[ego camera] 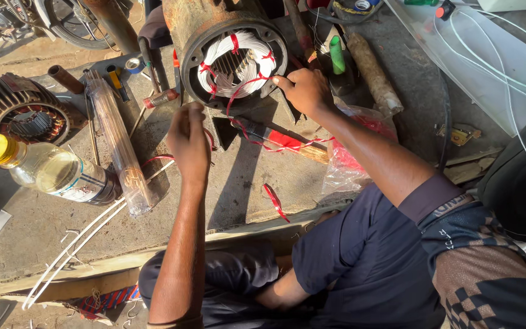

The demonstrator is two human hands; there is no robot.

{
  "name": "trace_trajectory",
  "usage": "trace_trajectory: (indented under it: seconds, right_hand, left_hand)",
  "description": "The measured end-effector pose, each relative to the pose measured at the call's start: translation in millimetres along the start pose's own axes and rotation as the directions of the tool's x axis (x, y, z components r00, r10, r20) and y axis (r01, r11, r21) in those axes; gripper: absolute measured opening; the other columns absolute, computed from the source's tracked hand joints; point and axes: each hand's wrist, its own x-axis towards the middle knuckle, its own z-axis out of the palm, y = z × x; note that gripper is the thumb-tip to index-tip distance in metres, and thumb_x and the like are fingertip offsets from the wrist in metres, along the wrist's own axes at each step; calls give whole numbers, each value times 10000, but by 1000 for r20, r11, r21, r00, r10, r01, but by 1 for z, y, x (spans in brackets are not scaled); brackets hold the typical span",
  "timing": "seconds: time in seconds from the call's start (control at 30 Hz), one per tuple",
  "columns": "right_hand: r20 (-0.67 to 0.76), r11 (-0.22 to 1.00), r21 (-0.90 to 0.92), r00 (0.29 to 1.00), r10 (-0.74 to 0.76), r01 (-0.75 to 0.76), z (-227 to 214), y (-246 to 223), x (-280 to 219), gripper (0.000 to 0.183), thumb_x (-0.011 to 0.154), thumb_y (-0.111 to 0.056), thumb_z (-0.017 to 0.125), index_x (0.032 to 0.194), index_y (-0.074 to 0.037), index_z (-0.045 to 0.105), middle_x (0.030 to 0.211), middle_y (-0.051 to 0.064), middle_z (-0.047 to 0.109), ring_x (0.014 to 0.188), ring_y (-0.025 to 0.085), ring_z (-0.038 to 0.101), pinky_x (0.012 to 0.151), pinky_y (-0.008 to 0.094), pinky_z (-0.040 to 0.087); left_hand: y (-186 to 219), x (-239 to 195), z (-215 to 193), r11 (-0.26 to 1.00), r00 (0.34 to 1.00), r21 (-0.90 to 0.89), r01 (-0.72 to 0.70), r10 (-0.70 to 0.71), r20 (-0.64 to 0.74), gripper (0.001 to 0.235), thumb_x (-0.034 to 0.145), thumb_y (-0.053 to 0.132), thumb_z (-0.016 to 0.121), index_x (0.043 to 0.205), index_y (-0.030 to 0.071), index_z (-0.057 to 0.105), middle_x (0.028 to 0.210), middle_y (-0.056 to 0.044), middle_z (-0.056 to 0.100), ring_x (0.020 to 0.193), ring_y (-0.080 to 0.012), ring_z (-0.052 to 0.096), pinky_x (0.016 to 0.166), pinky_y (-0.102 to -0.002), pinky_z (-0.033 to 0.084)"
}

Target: The person secures white wire coils inside a motor stator using red plastic ties. They use a hammer to press the ties into place, then tie knots by hand and trim the excess with scissors. The process is repeated for multiple coil sections.

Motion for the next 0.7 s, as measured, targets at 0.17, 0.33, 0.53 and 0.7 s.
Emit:
trace_trajectory:
  seconds: [0.17,0.33,0.53,0.7]
  right_hand:
    - [-52,999,40,998,20,-18,4,1,0,590,955,-546,671,706,-11,676,719,227,631,737,466,610,746,570,456]
    - [-206,991,15,971,-124,129,2,2,5,570,925,-533,686,664,-27,721,719,209,689,771,481,631,701,573,477]
    - [50,991,134,999,7,-13,4,10,1,544,984,-537,636,755,-52,731,722,175,690,705,395,664,752,481,500]
    - [54,990,140,998,27,-34,0,7,4,443,978,-441,649,739,-80,744,707,174,695,698,358,667,721,467,496]
  left_hand:
    - [16,13,40,702,955,648,-296,220,198,468,951,411,727,1226,35,681,1128,-186,721,928,-328,727,779,-433,577]
    - [24,5,54,535,960,798,-276,185,208,457,957,384,707,1276,67,626,1128,-168,699,966,-339,720,743,-462,575]
    - [2,16,63,620,862,601,-504,406,304,456,898,273,759,1240,-9,652,1205,-199,666,951,-373,702,750,-442,563]
    - [-6,33,77,849,960,478,-228,115,254,258,886,267,744,1016,45,760,1078,-139,712,732,-239,746,724,-372,573]
